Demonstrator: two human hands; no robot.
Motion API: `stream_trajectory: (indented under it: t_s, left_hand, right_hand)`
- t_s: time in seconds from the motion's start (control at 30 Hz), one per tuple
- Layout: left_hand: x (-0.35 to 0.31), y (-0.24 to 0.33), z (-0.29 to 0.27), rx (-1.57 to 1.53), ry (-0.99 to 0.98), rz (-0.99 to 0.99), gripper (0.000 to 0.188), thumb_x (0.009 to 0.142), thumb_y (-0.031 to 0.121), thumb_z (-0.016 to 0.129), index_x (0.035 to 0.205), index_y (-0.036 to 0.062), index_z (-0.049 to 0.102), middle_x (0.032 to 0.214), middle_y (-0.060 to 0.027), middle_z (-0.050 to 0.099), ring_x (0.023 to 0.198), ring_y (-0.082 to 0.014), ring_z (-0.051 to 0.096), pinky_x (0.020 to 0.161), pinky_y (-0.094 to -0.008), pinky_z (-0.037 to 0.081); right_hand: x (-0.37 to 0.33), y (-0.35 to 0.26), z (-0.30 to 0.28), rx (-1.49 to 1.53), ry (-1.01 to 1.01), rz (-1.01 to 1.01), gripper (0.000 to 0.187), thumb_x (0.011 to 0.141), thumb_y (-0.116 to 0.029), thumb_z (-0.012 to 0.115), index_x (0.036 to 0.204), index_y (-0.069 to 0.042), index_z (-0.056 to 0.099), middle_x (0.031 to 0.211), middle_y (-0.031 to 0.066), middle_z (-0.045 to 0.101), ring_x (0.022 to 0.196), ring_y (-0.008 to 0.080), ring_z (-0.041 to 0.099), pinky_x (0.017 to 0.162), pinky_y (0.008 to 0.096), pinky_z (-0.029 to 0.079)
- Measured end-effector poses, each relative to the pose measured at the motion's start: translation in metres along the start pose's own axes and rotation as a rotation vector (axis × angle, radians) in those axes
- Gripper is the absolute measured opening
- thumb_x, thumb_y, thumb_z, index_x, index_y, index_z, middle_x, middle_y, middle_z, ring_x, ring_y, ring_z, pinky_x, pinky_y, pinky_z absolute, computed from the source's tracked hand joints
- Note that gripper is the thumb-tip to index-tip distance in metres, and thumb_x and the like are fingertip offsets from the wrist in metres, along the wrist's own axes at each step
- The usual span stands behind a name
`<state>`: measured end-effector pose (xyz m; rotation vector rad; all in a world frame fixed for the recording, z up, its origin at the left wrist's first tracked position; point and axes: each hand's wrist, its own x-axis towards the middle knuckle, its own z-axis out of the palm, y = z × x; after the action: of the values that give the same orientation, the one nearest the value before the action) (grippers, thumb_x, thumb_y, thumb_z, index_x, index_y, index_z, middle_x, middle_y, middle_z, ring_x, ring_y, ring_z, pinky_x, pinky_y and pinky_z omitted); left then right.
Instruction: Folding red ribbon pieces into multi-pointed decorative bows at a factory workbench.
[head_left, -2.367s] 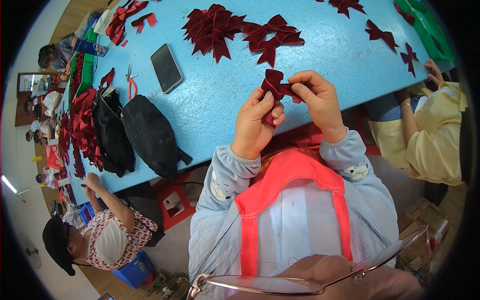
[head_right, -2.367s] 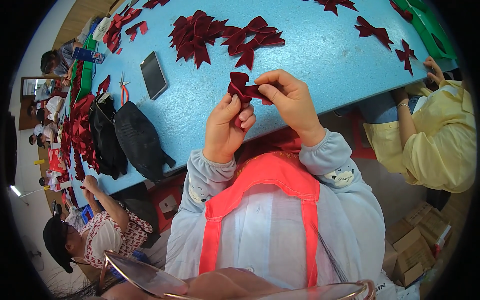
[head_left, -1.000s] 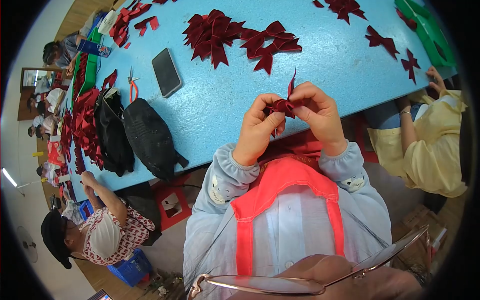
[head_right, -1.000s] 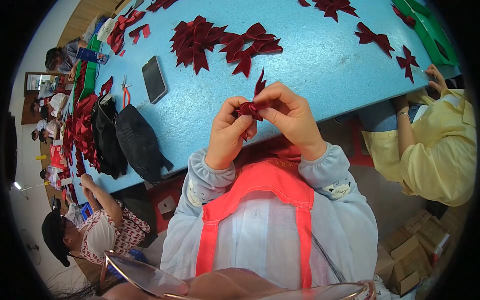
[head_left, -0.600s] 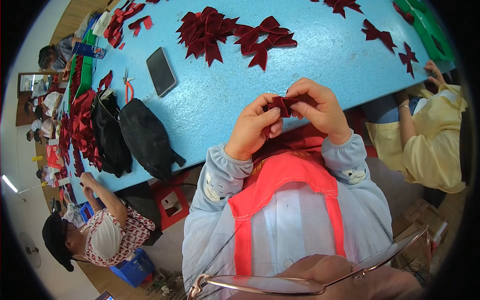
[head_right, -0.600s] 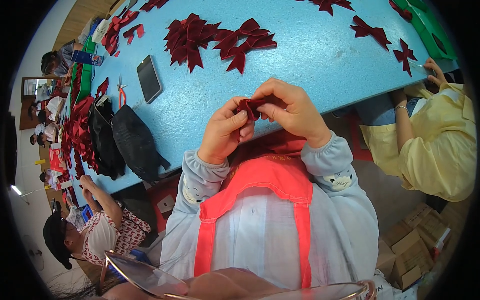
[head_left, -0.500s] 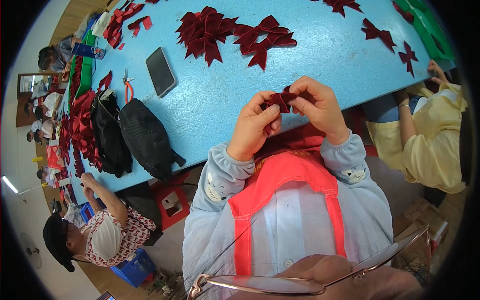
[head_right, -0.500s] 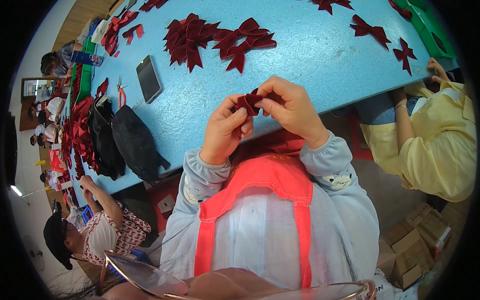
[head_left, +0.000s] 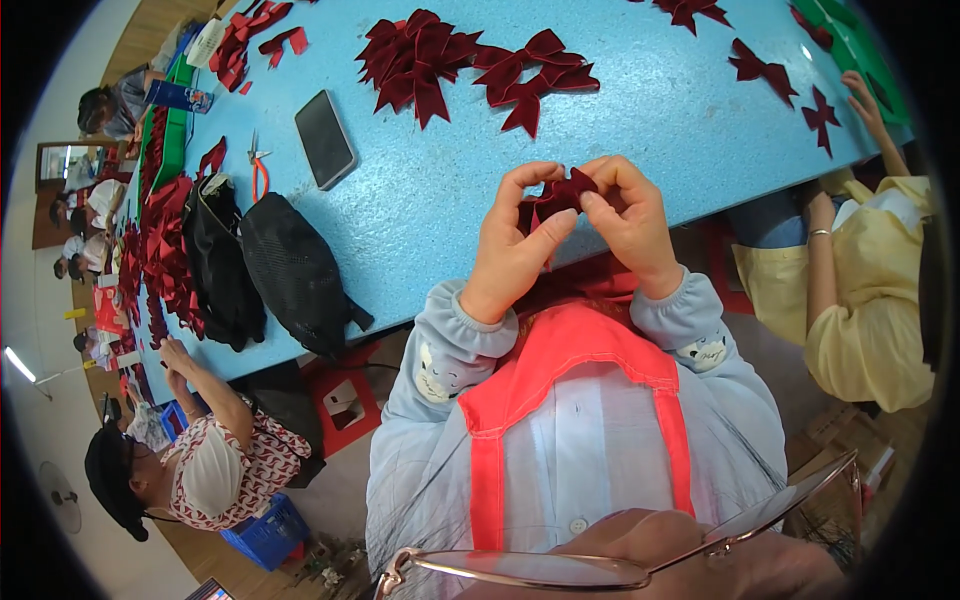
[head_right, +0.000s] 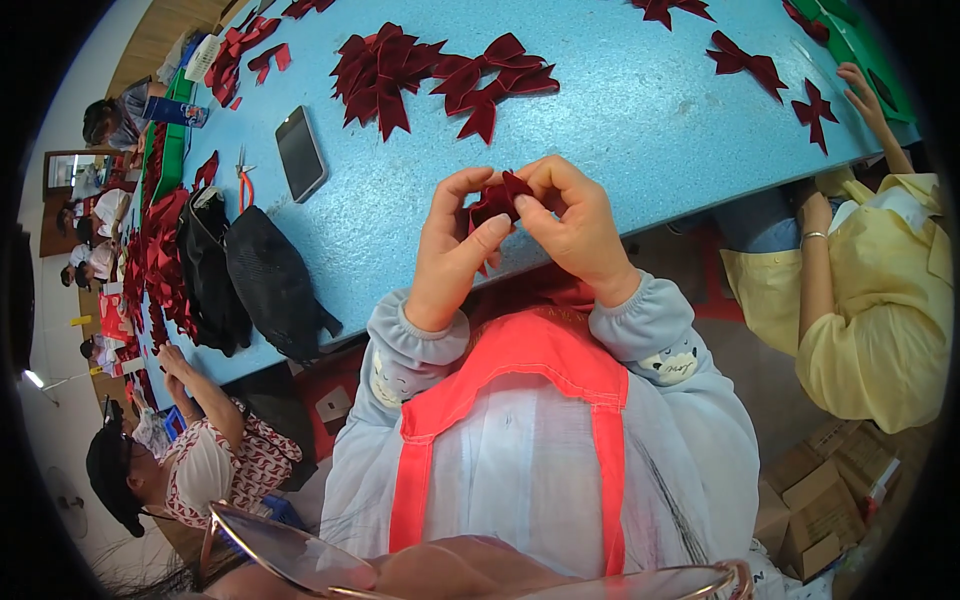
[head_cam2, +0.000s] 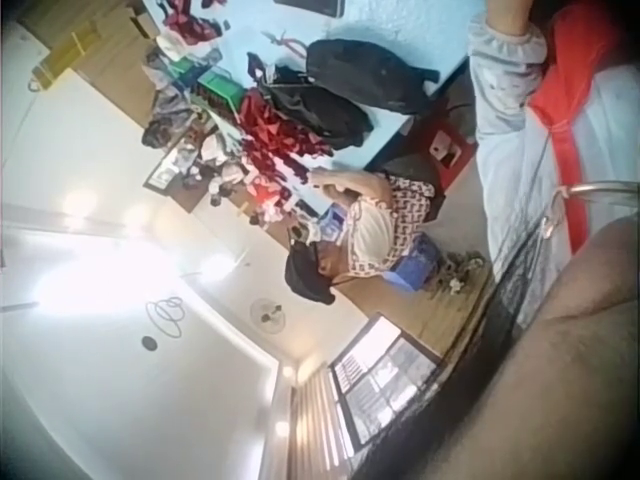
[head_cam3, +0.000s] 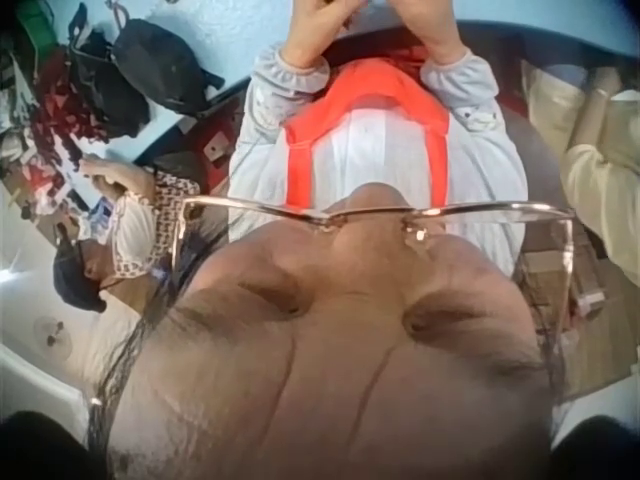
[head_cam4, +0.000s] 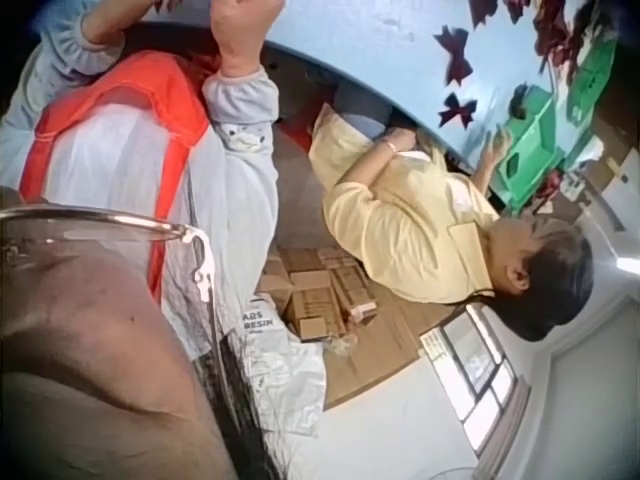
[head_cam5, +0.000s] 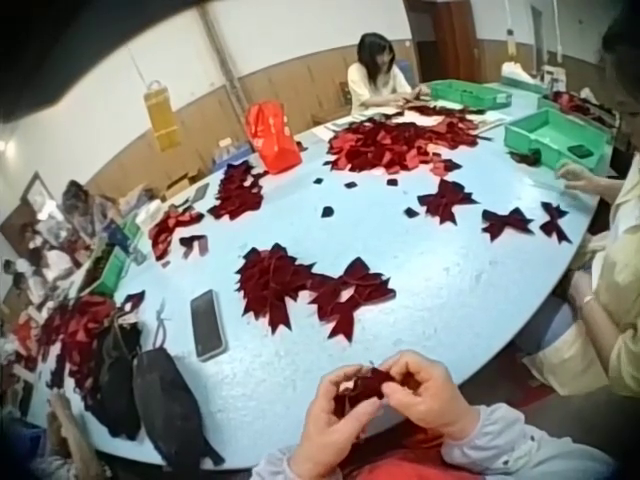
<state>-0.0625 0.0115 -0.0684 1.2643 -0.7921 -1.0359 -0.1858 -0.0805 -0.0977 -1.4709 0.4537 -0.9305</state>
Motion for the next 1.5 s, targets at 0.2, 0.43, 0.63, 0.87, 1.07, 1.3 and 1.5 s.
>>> stream_trajectory:
  t_s: [0.2,0.43,0.63,0.87,1.07,1.3,1.5]
  left_hand:
    - [0.006,0.003,-0.01,0.06,-0.11,-0.153,0.027,0.086,0.009,0.059,0.11,0.0053,0.049,0.094,-0.0039,0.058,0.076,-0.0097,0.056,0.051,-0.0202,0.043]
    - [0.006,-0.003,-0.012,-0.15,-0.148,-0.189,0.024,0.087,0.01,0.058,0.108,0.006,0.048,0.09,-0.0039,0.057,0.076,-0.0112,0.057,0.051,-0.0207,0.043]
    - [0.007,-0.005,-0.013,-0.206,-0.145,-0.223,0.019,0.088,0.011,0.056,0.105,0.0063,0.049,0.087,-0.0034,0.056,0.071,-0.0101,0.055,0.05,-0.0198,0.041]
    - [0.009,-0.013,-0.019,-0.174,-0.139,-0.288,0.014,0.091,0.014,0.052,0.103,0.0059,0.051,0.084,-0.0026,0.056,0.065,-0.0077,0.051,0.048,-0.0186,0.038]
    - [0.012,-0.016,-0.014,-0.452,-0.031,-0.364,0.015,0.092,0.019,0.052,0.099,0.0059,0.054,0.079,-0.0006,0.055,0.061,-0.006,0.047,0.045,-0.0185,0.035]
    - [0.01,-0.017,-0.01,-0.511,-0.027,-0.358,0.015,0.092,0.019,0.051,0.1,0.006,0.053,0.079,-0.0003,0.054,0.06,-0.0064,0.046,0.045,-0.0183,0.035]
    - [0.009,-0.023,-0.008,-0.297,-0.029,-0.32,0.014,0.092,0.019,0.051,0.099,0.0064,0.053,0.075,0.001,0.053,0.056,-0.0054,0.045,0.045,-0.0176,0.035]
  right_hand:
    - [-0.001,-0.002,0.002,0.171,-0.045,0.16,0.008,0.083,-0.001,0.055,0.088,-0.003,0.051,0.087,0.0021,0.055,0.072,0.0071,0.05,0.065,0.0214,0.042]
    - [0.0,0.0,0.002,0.343,-0.071,0.264,0.01,0.085,-0.006,0.056,0.093,-0.003,0.052,0.081,0.0009,0.056,0.069,0.0067,0.05,0.062,0.0204,0.041]
    - [0.003,-0.003,0.0,0.198,-0.13,0.255,0.009,0.085,-0.008,0.056,0.092,-0.003,0.052,0.077,-0.0004,0.054,0.064,0.0054,0.048,0.058,0.019,0.039]
    - [0.009,0.016,-0.018,0.683,-0.291,0.59,0.01,0.086,-0.011,0.056,0.092,-0.004,0.054,0.072,-0.0029,0.05,0.058,0.0037,0.044,0.05,0.0171,0.034]
    - [0.003,0.004,0.006,0.446,-0.064,0.585,0.009,0.086,-0.01,0.056,0.091,-0.003,0.055,0.07,-0.0039,0.05,0.056,0.0029,0.043,0.047,0.0162,0.032]
    - [0.001,0.007,0.009,0.327,-0.093,0.41,0.007,0.085,-0.013,0.053,0.087,-0.006,0.054,0.067,-0.0044,0.049,0.053,0.0021,0.039,0.046,0.0164,0.029]
    - [0.004,0.024,-0.011,0.622,-0.121,0.623,0.008,0.078,-0.011,0.05,0.084,-0.005,0.053,0.066,-0.0043,0.048,0.052,0.002,0.037,0.047,0.0168,0.029]
